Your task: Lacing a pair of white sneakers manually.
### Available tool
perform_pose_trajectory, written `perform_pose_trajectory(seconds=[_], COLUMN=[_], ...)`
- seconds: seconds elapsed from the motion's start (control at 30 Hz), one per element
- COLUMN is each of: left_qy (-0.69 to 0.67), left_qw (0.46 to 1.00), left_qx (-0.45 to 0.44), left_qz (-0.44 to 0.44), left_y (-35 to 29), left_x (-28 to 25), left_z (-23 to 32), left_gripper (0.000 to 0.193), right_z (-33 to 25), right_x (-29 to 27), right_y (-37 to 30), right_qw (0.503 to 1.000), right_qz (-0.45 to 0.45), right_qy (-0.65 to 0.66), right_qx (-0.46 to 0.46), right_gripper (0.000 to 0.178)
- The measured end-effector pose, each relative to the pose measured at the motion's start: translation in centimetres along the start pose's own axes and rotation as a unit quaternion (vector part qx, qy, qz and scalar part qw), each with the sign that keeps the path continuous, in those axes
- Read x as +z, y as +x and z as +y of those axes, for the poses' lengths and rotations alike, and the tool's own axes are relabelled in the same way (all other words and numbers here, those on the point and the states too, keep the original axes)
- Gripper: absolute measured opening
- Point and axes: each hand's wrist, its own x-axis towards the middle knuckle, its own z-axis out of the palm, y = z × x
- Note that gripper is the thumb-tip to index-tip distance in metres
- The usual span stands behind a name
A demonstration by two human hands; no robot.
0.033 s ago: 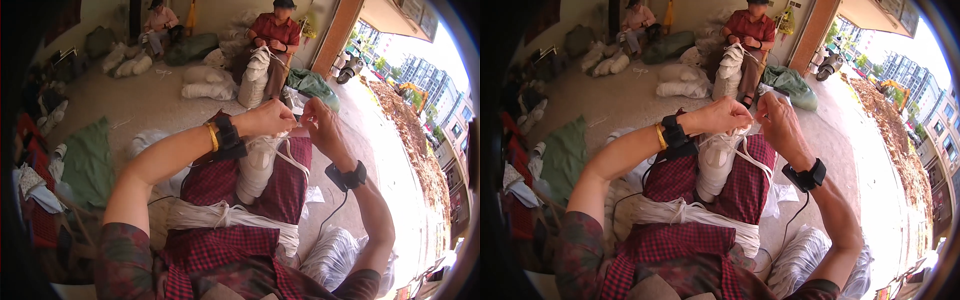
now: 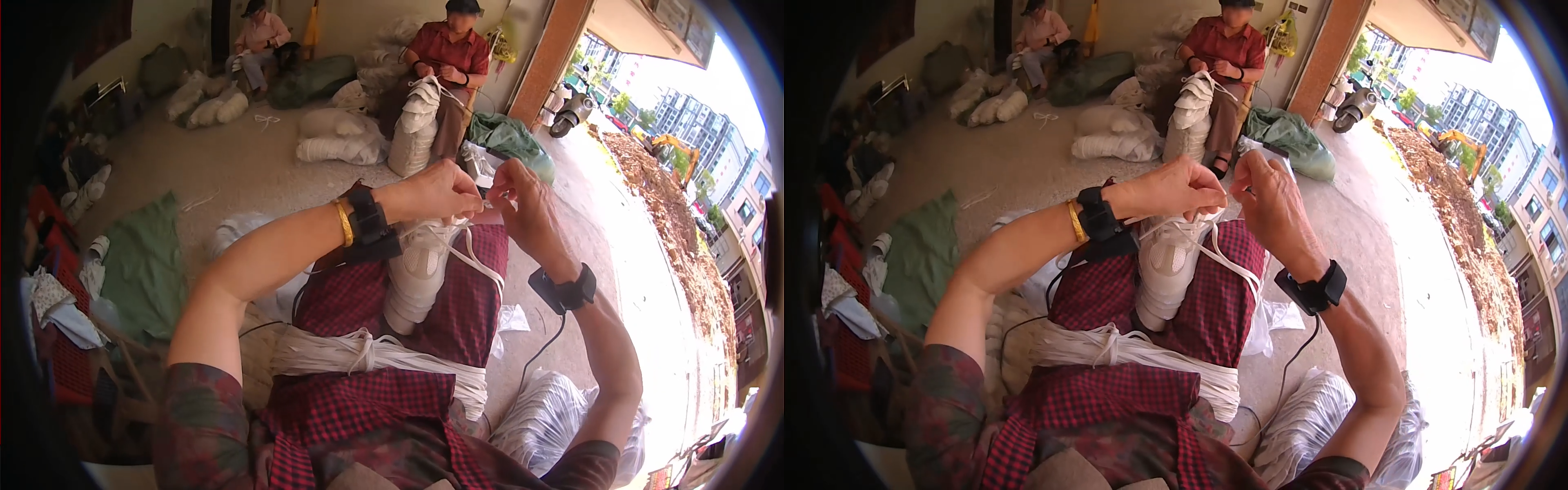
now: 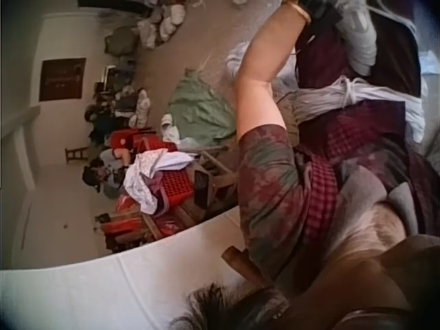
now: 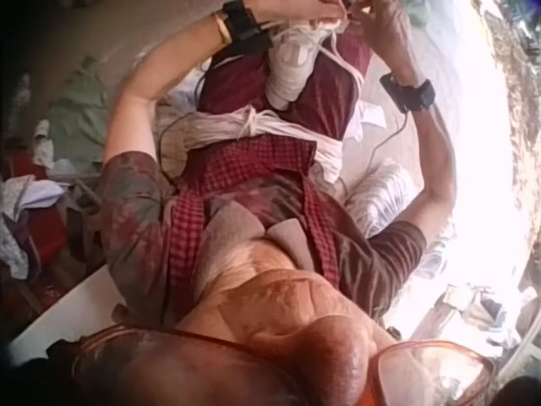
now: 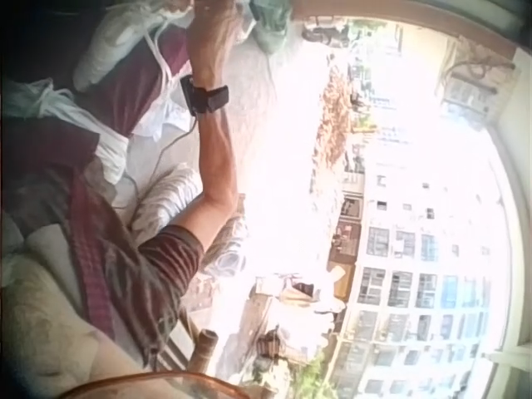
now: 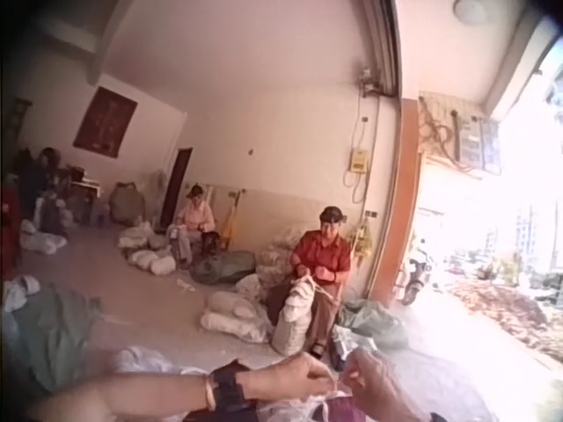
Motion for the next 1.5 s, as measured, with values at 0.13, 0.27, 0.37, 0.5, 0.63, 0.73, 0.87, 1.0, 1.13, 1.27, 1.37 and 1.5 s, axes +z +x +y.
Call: perform_pose_trajectory(seconds=[0.13, 0.27, 0.37, 0.5, 0.63, 0.73, 0.87, 1.0, 1.13, 1.27, 1.37, 1.5], left_qy=[0.021, 0.216, 0.238, 0.281, 0.397, 0.446, 0.366, 0.298, 0.409, 0.364, 0.355, 0.23], left_qw=[0.997, 0.973, 0.968, 0.949, 0.908, 0.887, 0.923, 0.946, 0.901, 0.919, 0.919, 0.962], left_qx=[-0.069, -0.041, -0.017, 0.051, 0.045, 0.016, 0.024, 0.037, 0.066, 0.068, 0.076, 0.024], left_qz=[0.022, 0.07, 0.073, 0.136, 0.129, 0.114, 0.118, 0.118, 0.128, 0.139, 0.153, 0.148], left_y=[-1.6, -3.7, -4.3, -4.6, -4.9, -4.7, -3.8, -3.8, -4.3, -4.6, -4.3, -3.1], left_x=[-1.8, -2.3, -1.4, 0.2, 1.5, 2.0, 1.1, 1.0, 2.7, 2.2, 2.4, 2.9], left_z=[0.1, -0.8, -1.8, -2.9, -3.1, -2.7, -3.3, -3.9, -3.0, -2.7, -2.6, -2.4], left_gripper=[0.025, 0.021, 0.016, 0.01, 0.007, 0.01, 0.004, 0.002, 0.004, 0.004, 0.006, 0.009], right_z=[-0.2, 3.0, 3.6, 3.9, 3.5, 3.9, 4.2, 4.2, 5.4, 5.3, 4.7, 4.6], right_x=[0.9, 5.0, 7.0, 7.8, 7.3, 7.3, 7.6, 7.6, 7.9, 8.5, 8.2, 7.7], right_y=[-0.3, 0.1, 0.7, 1.0, 1.1, 1.0, 0.7, 0.8, 0.3, 0.3, 0.4, 0.0], right_qw=[0.994, 0.994, 0.993, 0.994, 0.981, 0.975, 0.971, 0.961, 0.958, 0.964, 0.965, 0.952], right_qz=[0.004, 0.007, 0.017, 0.002, -0.022, -0.02, 0.002, -0.006, 0.003, 0.005, 0.012, 0.021], right_qy=[0.104, 0.112, 0.113, 0.109, 0.168, 0.206, 0.226, 0.252, 0.267, 0.249, 0.245, 0.282], right_qx=[0.028, 0.001, -0.006, 0.025, 0.097, 0.088, 0.077, 0.11, 0.104, 0.098, 0.092, 0.122], right_gripper=[0.027, 0.032, 0.035, 0.036, 0.036, 0.037, 0.037, 0.035, 0.036, 0.035, 0.035, 0.033])
